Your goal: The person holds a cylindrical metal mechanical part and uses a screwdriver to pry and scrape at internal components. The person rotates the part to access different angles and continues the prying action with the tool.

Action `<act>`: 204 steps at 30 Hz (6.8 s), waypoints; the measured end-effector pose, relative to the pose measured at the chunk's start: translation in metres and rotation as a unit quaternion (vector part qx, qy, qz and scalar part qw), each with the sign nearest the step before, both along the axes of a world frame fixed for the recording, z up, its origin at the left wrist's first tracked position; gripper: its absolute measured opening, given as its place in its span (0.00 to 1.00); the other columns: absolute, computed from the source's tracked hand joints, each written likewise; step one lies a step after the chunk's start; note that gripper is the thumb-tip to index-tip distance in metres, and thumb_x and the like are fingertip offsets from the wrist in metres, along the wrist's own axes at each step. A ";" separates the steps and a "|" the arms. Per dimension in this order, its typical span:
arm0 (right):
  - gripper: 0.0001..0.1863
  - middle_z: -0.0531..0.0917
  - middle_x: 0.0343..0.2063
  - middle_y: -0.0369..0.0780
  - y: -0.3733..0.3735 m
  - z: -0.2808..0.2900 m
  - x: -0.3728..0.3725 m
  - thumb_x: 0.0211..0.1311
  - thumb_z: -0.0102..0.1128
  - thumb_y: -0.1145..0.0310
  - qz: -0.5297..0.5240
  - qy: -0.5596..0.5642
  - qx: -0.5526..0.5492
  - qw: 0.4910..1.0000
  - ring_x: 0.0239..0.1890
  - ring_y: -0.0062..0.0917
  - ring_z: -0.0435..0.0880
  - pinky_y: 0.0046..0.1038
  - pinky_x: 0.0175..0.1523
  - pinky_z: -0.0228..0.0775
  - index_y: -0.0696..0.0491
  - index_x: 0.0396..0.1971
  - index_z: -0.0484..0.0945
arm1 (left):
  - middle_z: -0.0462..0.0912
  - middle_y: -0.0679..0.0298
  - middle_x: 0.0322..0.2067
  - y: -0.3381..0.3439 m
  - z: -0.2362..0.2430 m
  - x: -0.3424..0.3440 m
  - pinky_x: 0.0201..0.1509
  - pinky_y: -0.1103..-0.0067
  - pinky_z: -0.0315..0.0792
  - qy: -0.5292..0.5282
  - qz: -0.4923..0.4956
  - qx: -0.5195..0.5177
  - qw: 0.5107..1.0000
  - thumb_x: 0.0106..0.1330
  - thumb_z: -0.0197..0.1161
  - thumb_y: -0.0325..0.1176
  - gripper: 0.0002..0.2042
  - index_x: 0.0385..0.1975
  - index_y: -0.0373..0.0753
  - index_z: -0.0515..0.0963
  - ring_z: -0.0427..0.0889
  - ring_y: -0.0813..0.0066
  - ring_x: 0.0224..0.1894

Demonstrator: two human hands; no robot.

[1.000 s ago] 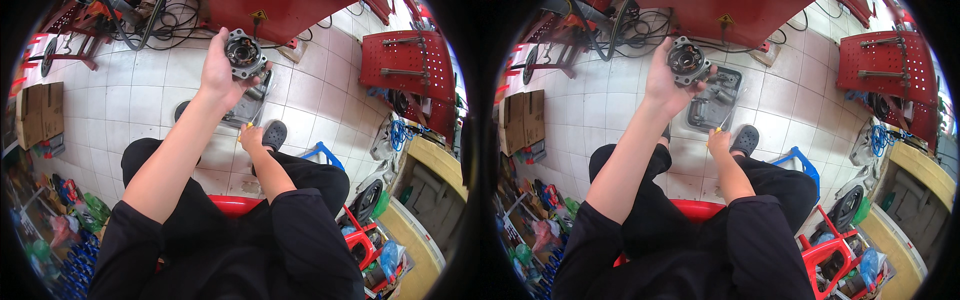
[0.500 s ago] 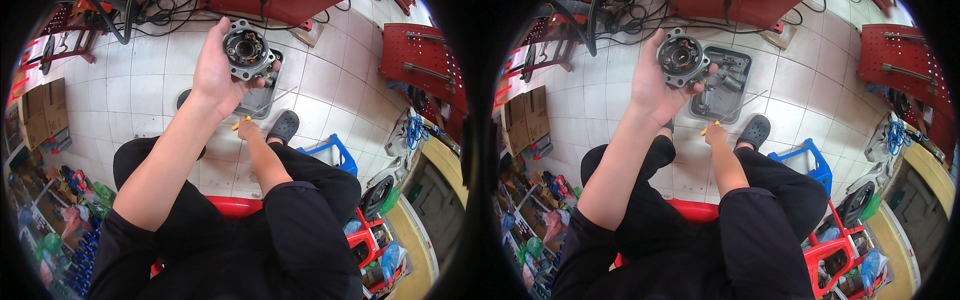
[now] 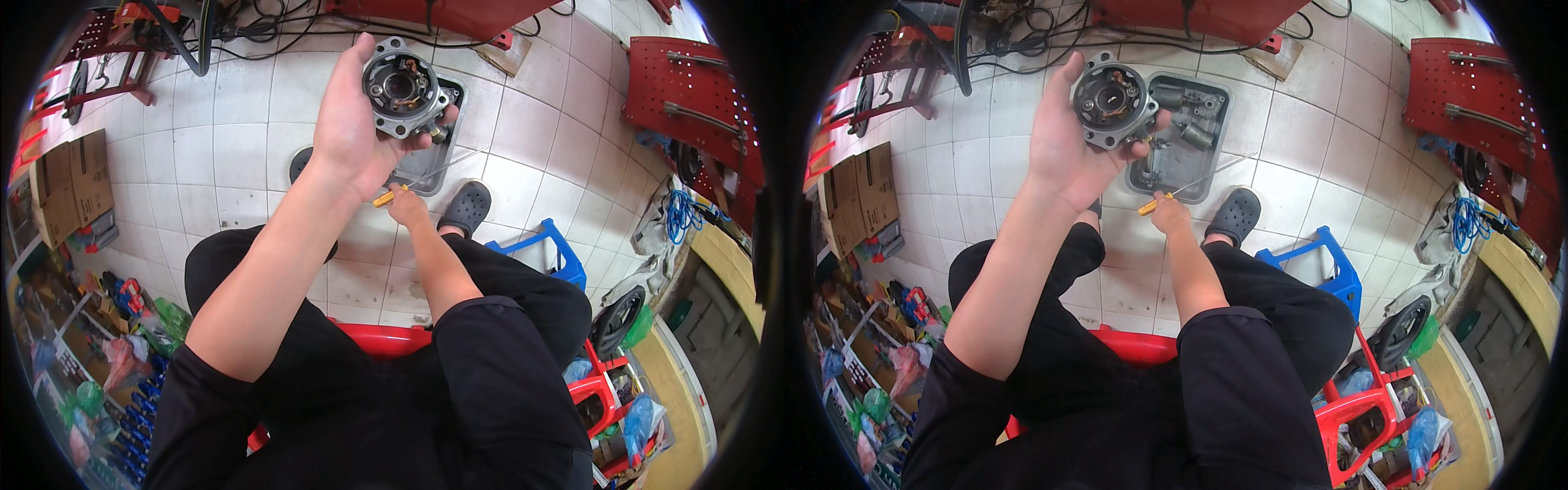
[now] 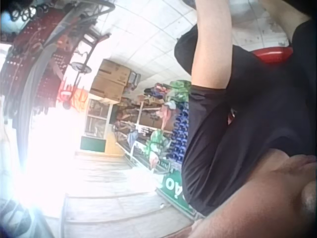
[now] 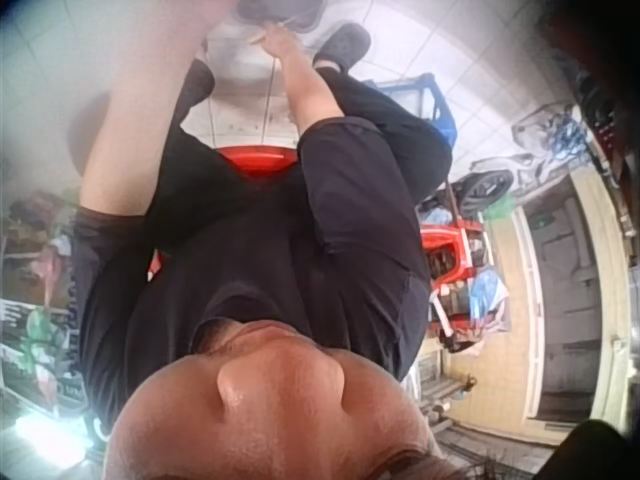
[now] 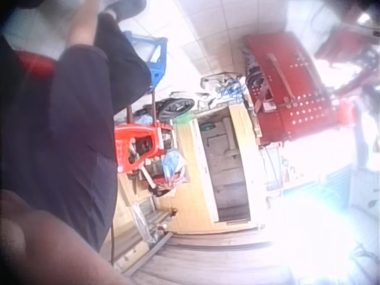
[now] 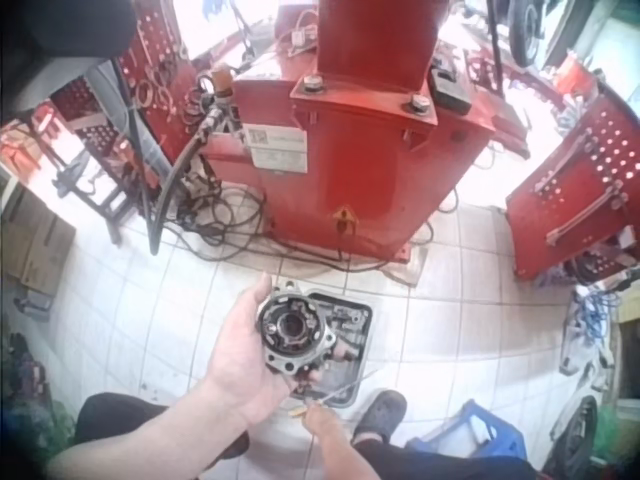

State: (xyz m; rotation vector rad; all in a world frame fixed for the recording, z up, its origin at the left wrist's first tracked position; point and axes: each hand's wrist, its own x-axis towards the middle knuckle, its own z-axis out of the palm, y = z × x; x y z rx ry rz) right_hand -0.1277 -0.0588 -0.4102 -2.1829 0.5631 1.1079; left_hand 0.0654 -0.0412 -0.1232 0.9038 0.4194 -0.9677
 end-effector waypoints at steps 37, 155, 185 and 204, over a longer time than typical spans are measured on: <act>0.16 0.78 0.44 0.39 -0.095 -0.047 0.109 0.59 0.44 0.64 0.073 -0.117 -0.265 0.954 0.47 0.29 0.75 0.36 0.52 0.57 0.51 0.45 0.72 | 0.77 0.55 0.36 0.005 -0.010 -0.006 0.26 0.73 0.67 0.075 0.029 -0.009 0.997 0.66 0.33 0.48 0.21 0.40 0.38 0.68 0.79 0.55 0.36; 0.21 0.78 0.24 0.44 -0.082 0.363 0.043 0.32 0.64 0.70 -0.103 -0.464 -0.224 0.851 0.28 0.40 0.80 0.37 0.34 0.66 0.53 0.32 0.68 | 0.78 0.63 0.42 0.004 0.003 -0.047 0.45 0.78 0.69 -0.206 -0.034 -0.069 0.976 0.69 0.40 0.38 0.14 0.44 0.39 0.71 0.76 0.77 0.43; 0.26 0.80 0.27 0.48 -0.085 0.355 0.049 0.30 0.64 0.67 -0.172 -0.465 -0.056 0.867 0.31 0.45 0.80 0.36 0.37 0.71 0.56 0.37 0.69 | 0.74 0.59 0.48 0.004 0.032 -0.053 0.57 0.77 0.64 -0.316 -0.124 -0.027 0.940 0.68 0.44 0.35 0.18 0.52 0.32 0.68 0.72 0.74 0.51; 0.21 0.80 0.30 0.45 -0.090 0.344 0.054 0.51 0.51 0.62 -0.430 -0.285 0.498 0.698 0.26 0.28 0.80 0.27 0.31 0.71 0.60 0.42 0.70 | 0.75 0.64 0.42 0.013 0.042 -0.040 0.38 0.82 0.66 -0.249 -0.124 -0.072 0.958 0.65 0.43 0.52 0.25 0.51 0.38 0.68 0.74 0.76 0.41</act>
